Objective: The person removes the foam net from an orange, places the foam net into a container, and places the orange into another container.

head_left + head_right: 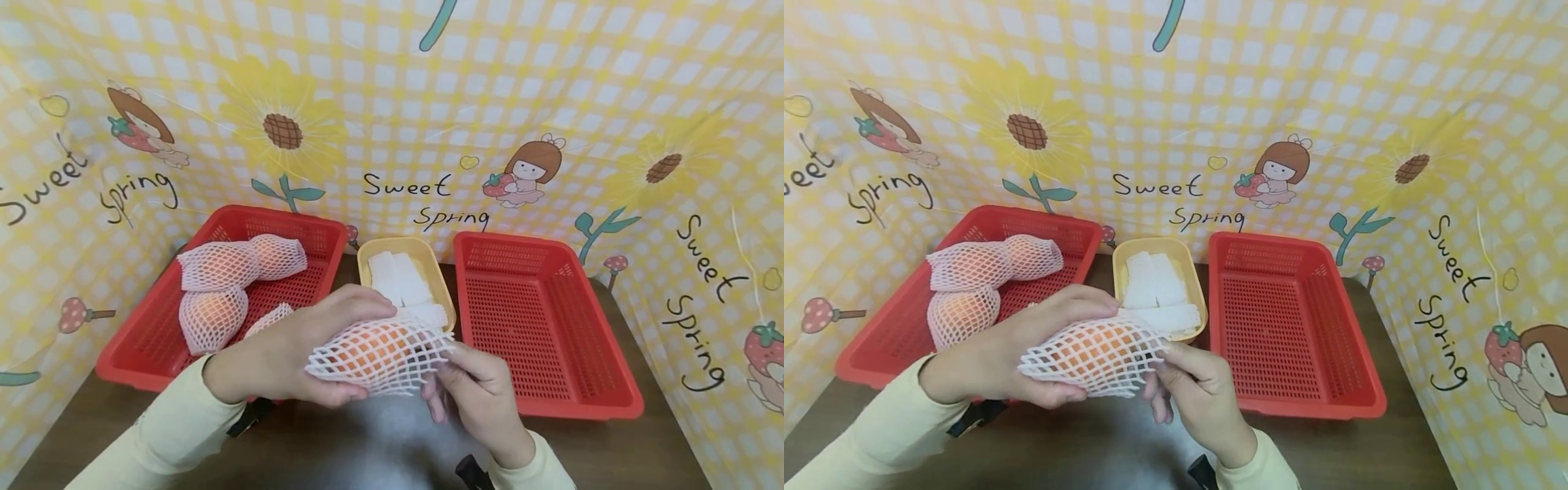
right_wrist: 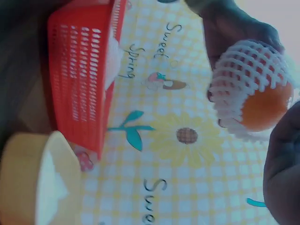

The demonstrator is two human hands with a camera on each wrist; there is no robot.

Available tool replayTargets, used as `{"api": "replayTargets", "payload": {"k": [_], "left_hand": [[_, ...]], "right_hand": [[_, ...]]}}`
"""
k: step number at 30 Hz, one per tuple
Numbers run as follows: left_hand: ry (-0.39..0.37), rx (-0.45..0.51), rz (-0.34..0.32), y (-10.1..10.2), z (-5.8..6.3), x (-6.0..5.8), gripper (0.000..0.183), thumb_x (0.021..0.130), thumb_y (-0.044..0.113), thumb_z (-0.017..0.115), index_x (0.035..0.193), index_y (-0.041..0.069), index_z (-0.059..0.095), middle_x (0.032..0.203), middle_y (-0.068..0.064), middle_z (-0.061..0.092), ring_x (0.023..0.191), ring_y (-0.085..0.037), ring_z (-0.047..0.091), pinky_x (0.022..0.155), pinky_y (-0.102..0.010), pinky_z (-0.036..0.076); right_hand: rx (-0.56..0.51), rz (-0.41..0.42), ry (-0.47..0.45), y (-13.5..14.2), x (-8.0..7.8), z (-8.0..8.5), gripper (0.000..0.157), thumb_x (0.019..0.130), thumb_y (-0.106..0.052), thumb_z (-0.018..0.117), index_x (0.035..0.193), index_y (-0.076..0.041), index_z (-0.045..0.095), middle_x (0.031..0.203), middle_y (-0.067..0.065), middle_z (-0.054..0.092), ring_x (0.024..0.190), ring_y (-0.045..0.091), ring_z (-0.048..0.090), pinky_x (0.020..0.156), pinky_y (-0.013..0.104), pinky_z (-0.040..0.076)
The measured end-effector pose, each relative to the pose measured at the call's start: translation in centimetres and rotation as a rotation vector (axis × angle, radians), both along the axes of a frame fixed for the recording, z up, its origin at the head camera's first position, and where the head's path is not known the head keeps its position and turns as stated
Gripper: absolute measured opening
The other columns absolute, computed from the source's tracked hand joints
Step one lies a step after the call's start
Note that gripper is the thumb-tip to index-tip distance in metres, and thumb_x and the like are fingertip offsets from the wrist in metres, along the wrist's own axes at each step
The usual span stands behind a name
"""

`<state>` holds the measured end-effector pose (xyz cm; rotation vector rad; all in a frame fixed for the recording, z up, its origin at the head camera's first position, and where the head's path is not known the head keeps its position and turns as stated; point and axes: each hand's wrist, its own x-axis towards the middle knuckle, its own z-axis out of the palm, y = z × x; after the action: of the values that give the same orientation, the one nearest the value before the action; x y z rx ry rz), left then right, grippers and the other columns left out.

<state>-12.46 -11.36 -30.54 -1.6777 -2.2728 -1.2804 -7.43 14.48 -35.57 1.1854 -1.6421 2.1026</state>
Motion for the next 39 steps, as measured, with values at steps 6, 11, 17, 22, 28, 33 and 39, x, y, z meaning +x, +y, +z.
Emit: {"api": "replayTargets", "payload": {"k": [6, 11, 17, 22, 28, 33, 39], "left_hand": [[0.008, 0.047, 0.021, 0.6, -0.7, 0.4, 0.088, 0.076, 0.024, 0.089, 0.147, 0.009, 0.041, 0.144, -0.005, 0.046, 0.131, -0.023, 0.045, 0.108, -0.032, 0.039], [0.049, 0.083, 0.042, 0.7, -0.9, 0.2, 0.091, 0.076, 0.024, 0.09, 0.149, 0.005, 0.038, 0.145, -0.011, 0.045, 0.133, -0.027, 0.044, 0.11, -0.034, 0.036], [0.078, -0.002, 0.05, 1.0, -1.6, 0.4, 0.092, 0.087, 0.038, 0.081, 0.156, 0.006, 0.029, 0.155, -0.012, 0.035, 0.142, -0.028, 0.037, 0.113, -0.036, 0.034], [0.094, -0.067, 0.091, 1.1, -2.1, 0.6, 0.09, 0.091, 0.05, 0.069, 0.159, 0.01, 0.025, 0.163, -0.011, 0.024, 0.143, -0.029, 0.036, 0.107, -0.042, 0.042], [0.155, 0.018, 0.152, 0.6, -2.3, 0.1, 0.071, 0.094, 0.049, 0.065, 0.15, 0.011, 0.043, 0.149, -0.009, 0.044, 0.134, -0.026, 0.048, 0.104, -0.037, 0.045], [0.221, 0.161, 0.104, 0.6, -2.7, -0.1, 0.042, 0.102, 0.03, 0.06, 0.136, 0.007, 0.057, 0.125, -0.009, 0.06, 0.109, -0.02, 0.059, 0.086, -0.025, 0.051], [0.25, 0.257, 0.08, 1.1, -2.6, -0.1, 0.024, 0.105, 0.012, 0.051, 0.124, 0.004, 0.062, 0.113, -0.009, 0.063, 0.099, -0.02, 0.062, 0.081, -0.026, 0.052]], "right_hand": [[-0.013, -0.239, 0.015, -0.5, -0.2, 0.7, 0.022, 0.093, 0.006, 0.065, 0.112, 0.002, 0.075, 0.117, 0.015, 0.067, 0.104, 0.022, 0.063, 0.089, 0.032, 0.052], [0.183, -0.295, -0.214, -0.6, 0.2, 1.1, 0.029, 0.087, 0.016, 0.06, 0.115, 0.015, 0.065, 0.113, 0.016, 0.067, 0.102, 0.018, 0.065, 0.084, 0.03, 0.055], [0.405, -0.186, -0.421, -0.8, -0.2, 0.9, 0.048, 0.088, 0.003, 0.069, 0.132, 0.01, 0.053, 0.123, 0.02, 0.062, 0.11, 0.019, 0.062, 0.093, 0.033, 0.052], [0.468, -0.18, -0.338, -0.7, -0.6, 0.6, 0.064, 0.088, 0.004, 0.072, 0.143, 0.008, 0.041, 0.135, 0.018, 0.054, 0.125, 0.024, 0.053, 0.105, 0.033, 0.043], [0.439, -0.208, -0.321, 0.0, -0.6, 1.0, 0.081, 0.085, 0.007, 0.076, 0.15, 0.006, 0.028, 0.141, 0.022, 0.047, 0.129, 0.03, 0.049, 0.106, 0.033, 0.042], [0.434, -0.188, -0.339, 0.4, -0.7, 1.3, 0.09, 0.079, 0.007, 0.08, 0.15, 0.002, 0.026, 0.14, 0.02, 0.046, 0.128, 0.032, 0.048, 0.106, 0.033, 0.042], [0.268, 0.024, -0.436, 0.7, -0.9, 1.1, 0.072, 0.095, -0.01, 0.067, 0.15, -0.003, 0.021, 0.141, 0.013, 0.043, 0.13, 0.023, 0.045, 0.108, 0.032, 0.038]]}}
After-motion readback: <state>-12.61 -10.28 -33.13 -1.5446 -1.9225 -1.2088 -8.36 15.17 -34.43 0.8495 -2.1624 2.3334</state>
